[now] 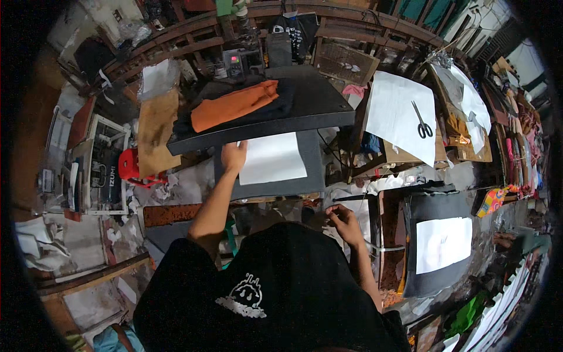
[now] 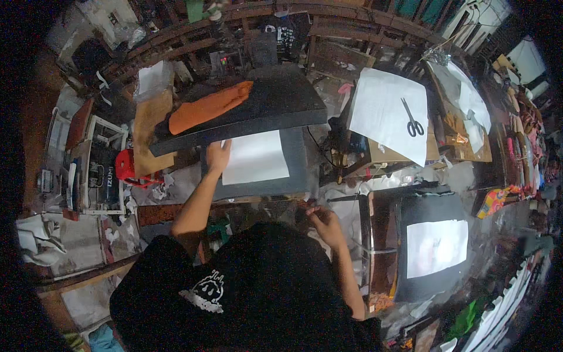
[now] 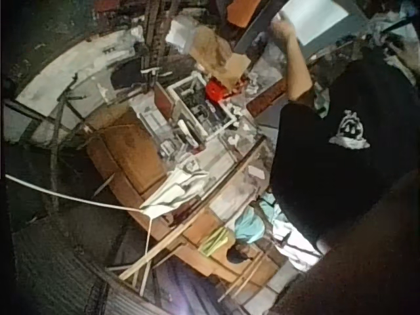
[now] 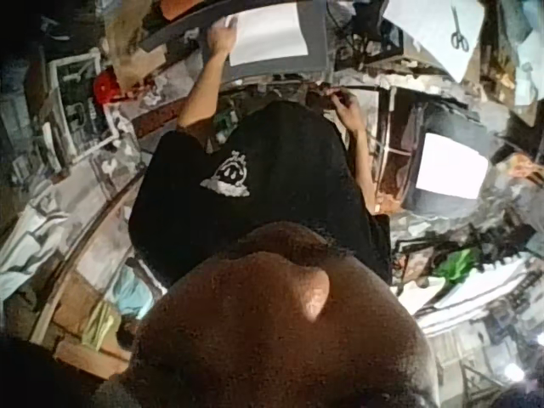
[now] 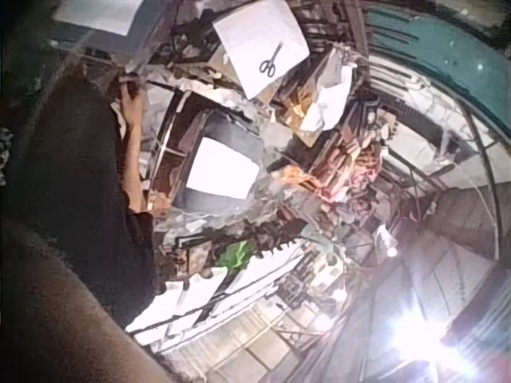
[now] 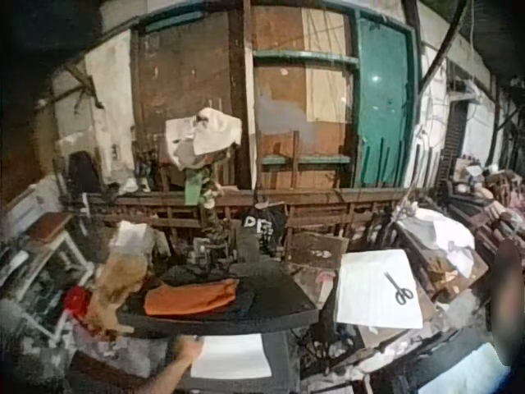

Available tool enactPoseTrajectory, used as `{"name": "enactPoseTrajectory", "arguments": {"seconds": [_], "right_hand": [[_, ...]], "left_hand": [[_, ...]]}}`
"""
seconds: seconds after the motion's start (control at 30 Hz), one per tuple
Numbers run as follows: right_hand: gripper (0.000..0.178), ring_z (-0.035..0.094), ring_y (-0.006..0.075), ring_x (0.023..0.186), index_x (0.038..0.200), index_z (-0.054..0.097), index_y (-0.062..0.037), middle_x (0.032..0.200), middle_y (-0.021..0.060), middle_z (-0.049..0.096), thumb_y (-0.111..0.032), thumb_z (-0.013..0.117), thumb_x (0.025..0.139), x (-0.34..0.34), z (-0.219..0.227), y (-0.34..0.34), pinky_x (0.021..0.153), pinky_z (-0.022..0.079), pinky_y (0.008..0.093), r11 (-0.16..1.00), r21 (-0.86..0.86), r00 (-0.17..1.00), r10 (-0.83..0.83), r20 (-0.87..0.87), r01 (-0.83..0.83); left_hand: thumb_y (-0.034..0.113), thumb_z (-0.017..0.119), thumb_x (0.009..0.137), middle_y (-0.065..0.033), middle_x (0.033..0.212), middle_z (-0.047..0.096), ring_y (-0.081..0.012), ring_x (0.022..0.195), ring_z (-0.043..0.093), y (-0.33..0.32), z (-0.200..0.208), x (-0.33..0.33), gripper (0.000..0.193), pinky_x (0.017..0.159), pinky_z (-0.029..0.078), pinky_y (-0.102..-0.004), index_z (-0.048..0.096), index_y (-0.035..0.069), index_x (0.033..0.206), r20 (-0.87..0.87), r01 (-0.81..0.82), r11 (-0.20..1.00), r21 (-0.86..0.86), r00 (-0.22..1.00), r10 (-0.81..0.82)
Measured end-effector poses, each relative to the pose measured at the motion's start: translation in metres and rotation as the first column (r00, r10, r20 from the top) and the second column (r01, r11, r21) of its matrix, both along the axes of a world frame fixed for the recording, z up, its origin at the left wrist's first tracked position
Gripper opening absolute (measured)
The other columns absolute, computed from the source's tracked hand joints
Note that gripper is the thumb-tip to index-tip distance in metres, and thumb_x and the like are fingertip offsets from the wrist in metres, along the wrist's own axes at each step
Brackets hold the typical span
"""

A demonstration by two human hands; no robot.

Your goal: Using a heat press to apply designs to t-shirts.

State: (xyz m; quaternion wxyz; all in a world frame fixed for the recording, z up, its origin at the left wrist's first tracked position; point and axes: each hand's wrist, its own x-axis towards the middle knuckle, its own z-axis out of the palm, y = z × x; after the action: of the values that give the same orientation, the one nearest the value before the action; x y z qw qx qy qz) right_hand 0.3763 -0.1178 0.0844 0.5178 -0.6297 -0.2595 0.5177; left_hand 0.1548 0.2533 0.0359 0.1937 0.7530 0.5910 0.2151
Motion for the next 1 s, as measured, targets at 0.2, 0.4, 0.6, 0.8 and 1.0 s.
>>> {"name": "enactPoseTrajectory", "arguments": {"seconds": [0.2,0.4,0.6,0.8,1.0], "right_hand": [[0.025,0.062,0.0136,0.085,0.108,0.063,0.0009,0.09,0.0068,0.067,-0.021,0.064,0.095,-0.027,0.033,0.032,0.074,0.05,0.0284,0.996,-0.069,0.95,0.081,0.302,-0.063],[0.038,0.067,0.0256,0.099,0.122,0.06,-0.0004,0.115,0.0166,0.066,-0.017,0.068,0.089,-0.048,0.165,0.087,0.085,0.053,0.0359,0.919,-0.09,0.819,0.384,0.427,-0.384],[0.039,0.061,0.0218,0.108,0.121,0.059,0.004,0.115,0.0149,0.066,-0.017,0.062,0.089,-0.077,0.34,0.167,0.095,0.045,0.0334,0.877,0.361,0.17,-0.322,0.931,-0.318],[0.077,0.05,0.0394,0.124,0.132,0.053,0.0012,0.135,0.0231,0.052,-0.064,0.049,0.091,-0.08,0.493,0.341,0.102,0.042,0.0459,0.811,0.433,-0.299,-0.558,0.774,-0.393],[0.082,0.059,0.0374,0.111,0.128,0.059,-0.0007,0.122,0.0225,0.062,-0.07,0.033,0.094,-0.07,0.505,0.457,0.096,0.046,0.0481,0.845,-0.427,0.093,0.421,0.902,0.322]], "left_hand": [[0.046,0.062,0.088,-0.0231,0.123,0.059,-0.0426,0.119,0.051,0.004,0.014,0.001,0.049,0.097,0.039,-0.0558,0.064,0.01,0.12,-0.154,-0.016,1.0,-0.008,0.988,0.015],[0.049,0.06,0.088,-0.0194,0.151,0.033,-0.043,0.141,0.024,-0.051,0.012,-0.008,0.063,0.113,0.016,-0.0631,0.05,0.015,0.14,-0.124,0.532,0.796,0.29,0.845,-0.52],[0.058,0.052,0.091,-0.0172,0.16,0.014,-0.0404,0.146,0.016,-0.074,0.014,-0.028,0.073,0.115,0.005,-0.0631,0.035,0.019,0.15,-0.235,0.636,0.755,0.161,0.767,-0.597],[0.039,0.061,0.094,-0.0175,0.144,0.044,-0.0324,0.124,0.051,-0.16,0.034,-0.068,0.054,0.102,0.044,-0.0472,0.05,0.01,0.137,0.374,0.862,0.501,0.073,0.443,-0.815],[0.037,0.061,0.096,-0.0116,0.12,0.063,-0.0233,0.109,0.059,-0.245,-0.077,-0.163,0.047,0.091,0.048,-0.0367,0.053,0.006,0.131,0.969,0.968,-0.075,-0.24,0.234,-0.08]]}}
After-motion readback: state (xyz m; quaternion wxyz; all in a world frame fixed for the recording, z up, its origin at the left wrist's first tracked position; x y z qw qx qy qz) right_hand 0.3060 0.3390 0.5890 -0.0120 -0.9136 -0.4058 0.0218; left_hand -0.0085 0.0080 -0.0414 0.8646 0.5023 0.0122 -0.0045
